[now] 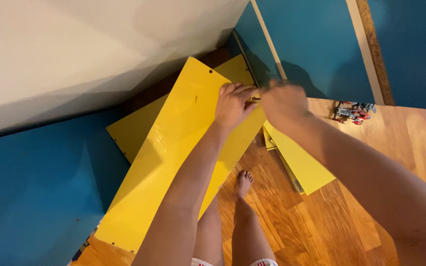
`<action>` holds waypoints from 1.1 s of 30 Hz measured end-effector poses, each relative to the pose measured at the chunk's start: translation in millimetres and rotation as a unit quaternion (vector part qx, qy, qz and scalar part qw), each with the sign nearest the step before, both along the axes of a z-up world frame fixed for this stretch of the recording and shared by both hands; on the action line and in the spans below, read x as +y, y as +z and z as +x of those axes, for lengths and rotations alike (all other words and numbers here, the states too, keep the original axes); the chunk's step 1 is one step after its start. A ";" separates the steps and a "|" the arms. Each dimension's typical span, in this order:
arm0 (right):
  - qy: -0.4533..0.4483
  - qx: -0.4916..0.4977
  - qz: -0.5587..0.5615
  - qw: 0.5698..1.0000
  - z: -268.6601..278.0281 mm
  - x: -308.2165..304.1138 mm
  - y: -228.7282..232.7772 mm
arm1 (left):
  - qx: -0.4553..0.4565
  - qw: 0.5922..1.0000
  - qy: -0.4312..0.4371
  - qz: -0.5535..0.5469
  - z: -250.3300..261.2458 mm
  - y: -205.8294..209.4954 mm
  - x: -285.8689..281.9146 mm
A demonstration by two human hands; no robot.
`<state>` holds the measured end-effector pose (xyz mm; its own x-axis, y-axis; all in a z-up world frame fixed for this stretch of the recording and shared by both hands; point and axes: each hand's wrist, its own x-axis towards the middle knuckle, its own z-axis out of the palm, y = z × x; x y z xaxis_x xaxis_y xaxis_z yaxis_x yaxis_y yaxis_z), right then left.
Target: The person assembles a yellow flat-pack furniture unit by hand, using a screwdriver to tighten screws into pre-drilled holes on the panels. The person repeatedly reaches for screws and fastens them, then lifts and repositions the panels to continue assembly.
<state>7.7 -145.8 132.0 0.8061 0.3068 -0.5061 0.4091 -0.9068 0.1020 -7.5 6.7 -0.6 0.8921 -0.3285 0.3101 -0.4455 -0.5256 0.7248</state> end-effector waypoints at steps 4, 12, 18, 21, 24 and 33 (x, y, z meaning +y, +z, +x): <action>-0.132 0.102 0.008 0.986 11.9 -4.9 4.0 | 0.011 0.999 -0.006 0.038 1.7 -4.6 0.1; 0.016 0.017 -0.009 1.000 1.4 3.8 8.1 | 0.008 1.000 0.028 0.002 -0.2 -10.9 -4.5; 0.043 -0.005 -0.013 0.999 -6.5 -3.8 9.3 | 0.014 0.999 0.031 -0.006 -1.0 -7.4 -3.9; -0.051 -0.009 0.003 0.999 -11.9 -18.8 14.9 | 0.014 0.999 0.040 0.004 -0.5 -6.8 -5.2; -0.113 -0.043 0.073 0.990 -22.8 -32.6 17.0 | 0.027 0.999 0.041 0.013 -0.4 -6.6 -5.9; -0.239 -0.023 0.137 0.961 -37.6 -42.0 7.7 | 0.026 1.000 -0.013 -0.010 3.5 0.8 1.5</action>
<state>-29.9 -187.8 139.7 0.9074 0.0120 -0.4202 -0.0604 -0.9855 -0.1587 -4.0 8.2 0.2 0.8988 -0.3455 0.2697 -0.4197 -0.5006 0.7572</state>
